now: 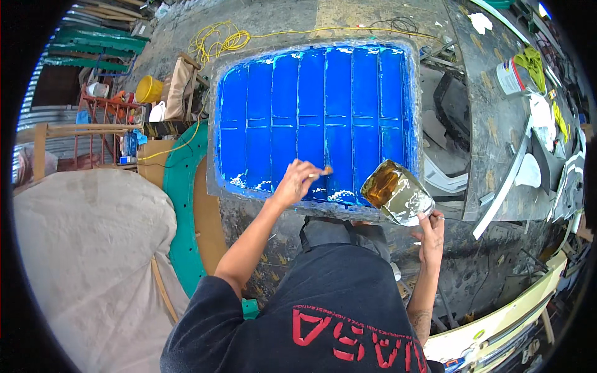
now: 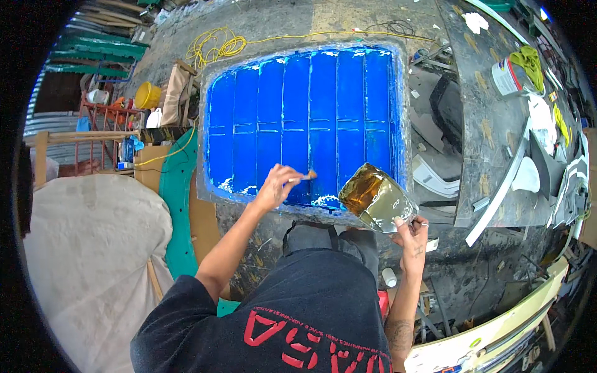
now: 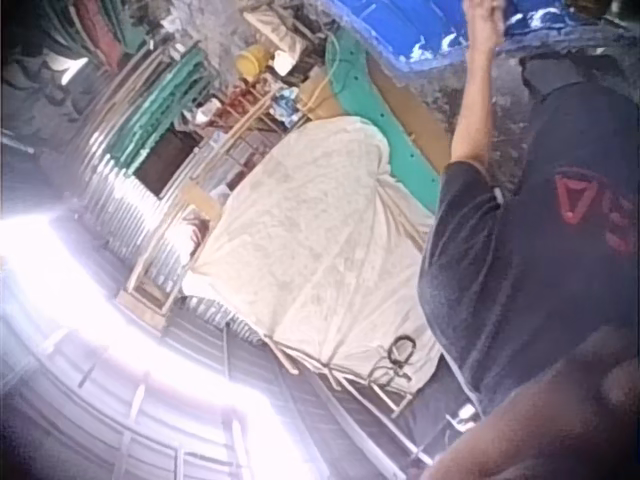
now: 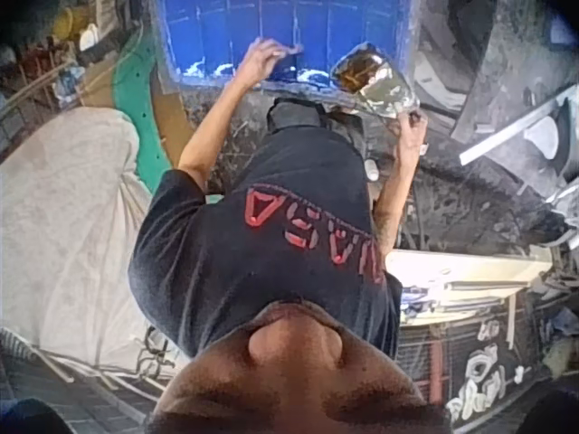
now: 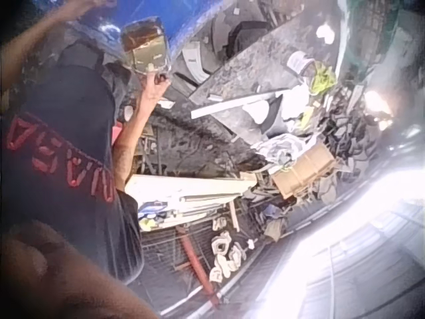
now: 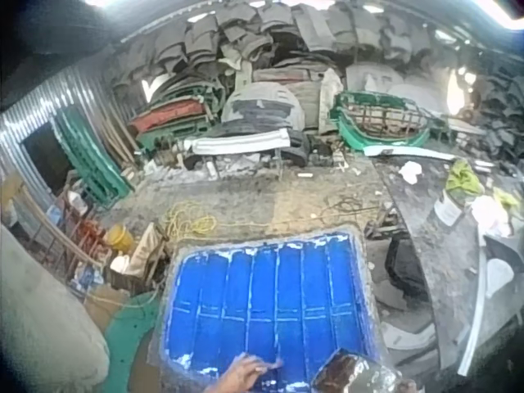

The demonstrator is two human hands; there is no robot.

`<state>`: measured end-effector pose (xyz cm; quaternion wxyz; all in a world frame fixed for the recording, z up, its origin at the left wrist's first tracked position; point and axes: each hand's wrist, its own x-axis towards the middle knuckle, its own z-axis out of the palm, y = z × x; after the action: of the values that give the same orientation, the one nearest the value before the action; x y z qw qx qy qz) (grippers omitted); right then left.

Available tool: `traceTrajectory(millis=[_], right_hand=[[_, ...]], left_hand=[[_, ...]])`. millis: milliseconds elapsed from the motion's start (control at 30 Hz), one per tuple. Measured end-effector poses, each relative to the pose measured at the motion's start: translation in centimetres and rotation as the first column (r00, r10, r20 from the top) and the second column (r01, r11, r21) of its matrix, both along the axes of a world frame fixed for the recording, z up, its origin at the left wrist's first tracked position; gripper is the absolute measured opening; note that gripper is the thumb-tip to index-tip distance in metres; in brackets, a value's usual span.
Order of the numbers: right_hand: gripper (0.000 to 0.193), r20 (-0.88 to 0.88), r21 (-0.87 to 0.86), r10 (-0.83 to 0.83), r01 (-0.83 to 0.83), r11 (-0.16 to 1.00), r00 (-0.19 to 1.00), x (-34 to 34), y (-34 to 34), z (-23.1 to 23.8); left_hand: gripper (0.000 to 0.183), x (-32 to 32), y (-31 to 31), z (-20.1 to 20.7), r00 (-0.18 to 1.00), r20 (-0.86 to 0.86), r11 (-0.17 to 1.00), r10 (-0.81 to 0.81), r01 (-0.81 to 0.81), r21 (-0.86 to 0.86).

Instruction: The person applies a liquid from a container onto the slats of a blue vent using a brush.

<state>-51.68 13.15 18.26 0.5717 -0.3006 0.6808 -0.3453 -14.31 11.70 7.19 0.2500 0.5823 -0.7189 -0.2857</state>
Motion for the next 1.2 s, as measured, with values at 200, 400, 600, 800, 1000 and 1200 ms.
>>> traceTrajectory(millis=[200, 400, 600, 800, 1000, 1200], right_hand=[[0.052, 0.007, 0.013, -0.038, 0.038, 0.999, 0.999, -0.3, -0.2, -0.6], [0.045, 0.007, -0.002, -0.055, 0.055, 0.998, 0.998, 1.6, 0.0, 0.5], [0.047, 0.009, 0.022, -0.075, 0.075, 0.997, 0.997, 1.7, 1.0, -0.3], [0.048, -0.016, 0.016, -0.082, 0.082, 0.996, 0.997, 1.1, 2.4, -0.5], [0.052, 0.028, -0.014, -0.051, 0.051, 0.999, 0.998, 0.2, 3.5, -0.9], [0.056, 0.094, -0.057, -0.027, 0.033, 0.998, 0.995, -1.0, 5.8, -1.1]], left_hand=[[0.010, 3.4, -2.0, -0.5, 0.948, -0.297, 0.973, -0.111, 0.164, 0.160], [0.011, 5.5, -9.3, -4.3, 0.941, -0.312, 0.986, 0.132, -0.157, -0.056], [0.015, 3.0, -6.8, -5.6, 0.911, -0.274, 0.928, 0.308, -0.351, -0.124], [0.015, -0.6, 2.0, -3.5, 0.915, -0.257, 0.939, 0.311, -0.338, -0.066], [0.017, -0.2, 4.9, -0.1, 0.971, -0.181, 0.980, 0.157, -0.130, 0.153], [0.024, 1.4, 0.3, -0.4, 0.959, -0.268, 0.935, 0.091, 0.010, 0.355]])
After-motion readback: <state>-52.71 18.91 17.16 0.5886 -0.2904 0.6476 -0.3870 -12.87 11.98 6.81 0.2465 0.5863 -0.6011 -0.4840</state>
